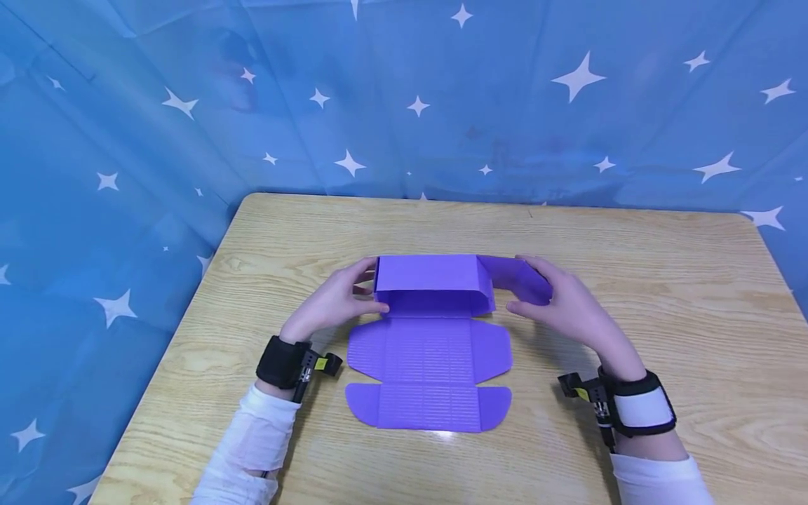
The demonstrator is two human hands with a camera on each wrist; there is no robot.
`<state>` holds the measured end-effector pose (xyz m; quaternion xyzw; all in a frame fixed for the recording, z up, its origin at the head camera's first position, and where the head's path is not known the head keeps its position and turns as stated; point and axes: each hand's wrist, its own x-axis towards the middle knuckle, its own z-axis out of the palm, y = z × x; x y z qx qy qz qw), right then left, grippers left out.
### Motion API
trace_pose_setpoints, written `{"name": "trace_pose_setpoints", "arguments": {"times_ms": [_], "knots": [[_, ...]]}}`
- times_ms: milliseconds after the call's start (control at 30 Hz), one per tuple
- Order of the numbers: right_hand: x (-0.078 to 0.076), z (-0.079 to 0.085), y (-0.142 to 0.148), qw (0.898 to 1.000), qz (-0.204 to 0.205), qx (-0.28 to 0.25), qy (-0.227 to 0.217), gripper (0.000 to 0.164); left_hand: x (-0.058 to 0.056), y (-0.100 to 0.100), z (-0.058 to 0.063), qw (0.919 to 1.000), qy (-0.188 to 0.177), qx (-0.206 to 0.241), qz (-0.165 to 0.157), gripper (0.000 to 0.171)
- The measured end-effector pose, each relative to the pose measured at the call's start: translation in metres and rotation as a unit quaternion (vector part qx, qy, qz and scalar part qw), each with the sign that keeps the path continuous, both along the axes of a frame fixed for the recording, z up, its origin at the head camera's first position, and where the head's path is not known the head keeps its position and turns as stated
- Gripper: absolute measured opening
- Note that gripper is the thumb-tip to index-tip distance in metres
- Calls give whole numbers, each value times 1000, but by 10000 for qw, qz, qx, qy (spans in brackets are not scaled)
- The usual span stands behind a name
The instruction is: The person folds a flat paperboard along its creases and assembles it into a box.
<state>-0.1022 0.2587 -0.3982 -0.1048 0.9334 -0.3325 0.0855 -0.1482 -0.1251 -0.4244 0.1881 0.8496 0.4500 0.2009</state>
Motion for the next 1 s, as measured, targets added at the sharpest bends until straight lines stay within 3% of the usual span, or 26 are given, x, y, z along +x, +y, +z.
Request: {"name": "trace_pose_setpoints", "arguments": {"times_ms": [167,333,633,833,1000], "knots": [[3,-7,8,9996,129,-225,89,78,0,1,-1,10000,18,-7,0,87],[5,-16,15,9991,265,-296,-140,75,-1,2,-2,10000,2,77,-60,86],[13,-38,9,9909,949,-795,-531,55,-2,0,-2,9999,16,79,-84,87],[19,-45,-1,9958,851,-304,171,83,-1,0,-2,9999,22,63,-105,89],[21,-43,-8,9973,691,16,266,74,-1,1,-2,10000,-8,54,-77,89]]}}
